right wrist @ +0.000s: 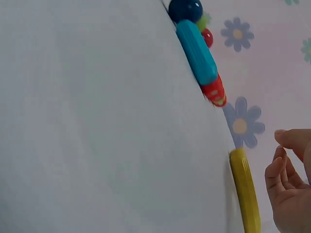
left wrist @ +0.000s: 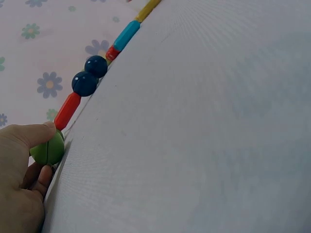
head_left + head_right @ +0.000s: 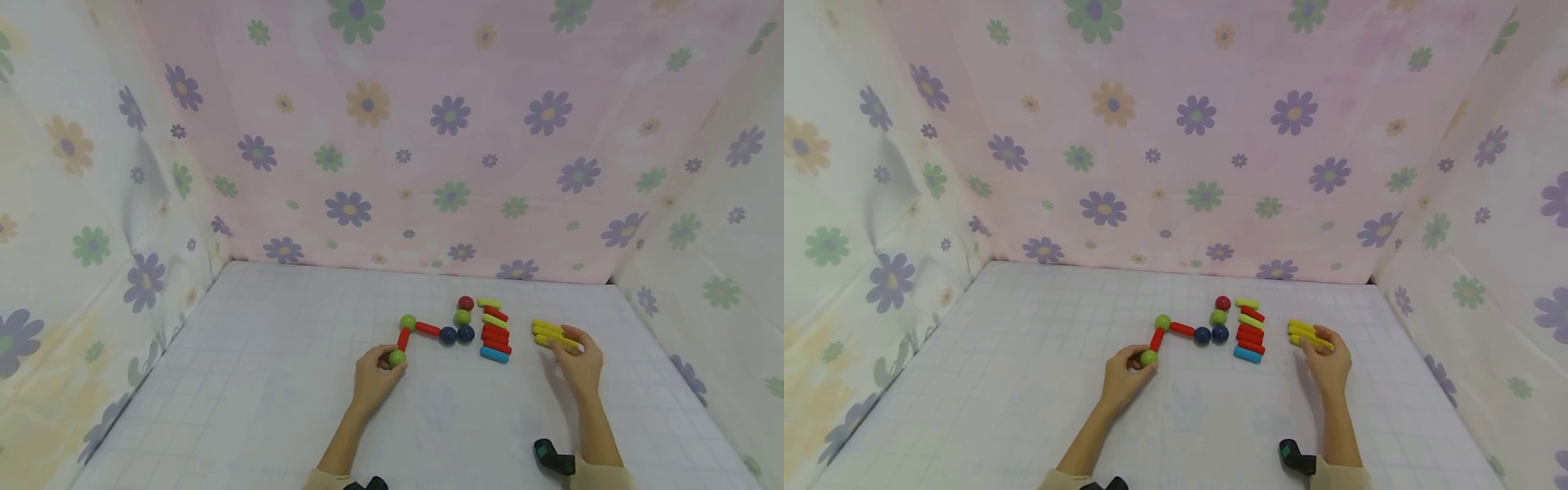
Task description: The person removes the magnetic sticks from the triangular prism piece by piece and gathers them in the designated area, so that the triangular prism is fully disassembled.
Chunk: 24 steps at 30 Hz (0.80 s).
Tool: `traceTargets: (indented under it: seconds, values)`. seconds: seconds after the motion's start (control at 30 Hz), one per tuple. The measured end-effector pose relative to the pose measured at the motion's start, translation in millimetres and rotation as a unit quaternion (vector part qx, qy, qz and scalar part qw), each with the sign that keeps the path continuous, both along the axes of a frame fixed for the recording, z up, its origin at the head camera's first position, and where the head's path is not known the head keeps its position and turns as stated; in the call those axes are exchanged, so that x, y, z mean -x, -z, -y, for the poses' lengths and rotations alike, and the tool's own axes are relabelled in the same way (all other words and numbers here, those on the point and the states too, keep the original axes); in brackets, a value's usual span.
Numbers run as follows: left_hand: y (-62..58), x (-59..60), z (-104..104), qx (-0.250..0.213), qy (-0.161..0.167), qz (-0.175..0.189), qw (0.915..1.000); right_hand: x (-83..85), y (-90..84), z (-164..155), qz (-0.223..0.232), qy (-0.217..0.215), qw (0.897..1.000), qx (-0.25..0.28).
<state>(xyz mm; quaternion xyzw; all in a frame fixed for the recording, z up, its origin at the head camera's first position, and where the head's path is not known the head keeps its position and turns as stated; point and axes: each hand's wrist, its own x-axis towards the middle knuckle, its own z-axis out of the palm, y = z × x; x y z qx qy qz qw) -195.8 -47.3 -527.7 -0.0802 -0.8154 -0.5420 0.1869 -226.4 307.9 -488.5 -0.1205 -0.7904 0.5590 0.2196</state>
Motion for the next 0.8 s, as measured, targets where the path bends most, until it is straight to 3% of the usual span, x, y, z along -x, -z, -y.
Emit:
traceTargets:
  seconds: [0.2,0.43,0.57,0.8]
  values:
    - [-0.1,0.0,1,-0.001,0.004,-0.001,1.0,0.1,-22.3,52,-0.054,-0.092,0.993,-0.053]
    - [0.8,0.4,1,-0.002,0.006,0.003,1.0,19.6,-6.4,91,-0.085,-0.183,0.97,-0.139]
    - [2.7,1.3,1,-0.002,0.003,-0.008,1.0,26.0,-2.2,114,-0.104,-0.226,0.955,-0.161]
    - [3.7,0.9,0,-0.003,0.004,-0.016,0.9999,30.7,5.5,141,-0.103,-0.255,0.929,-0.248]
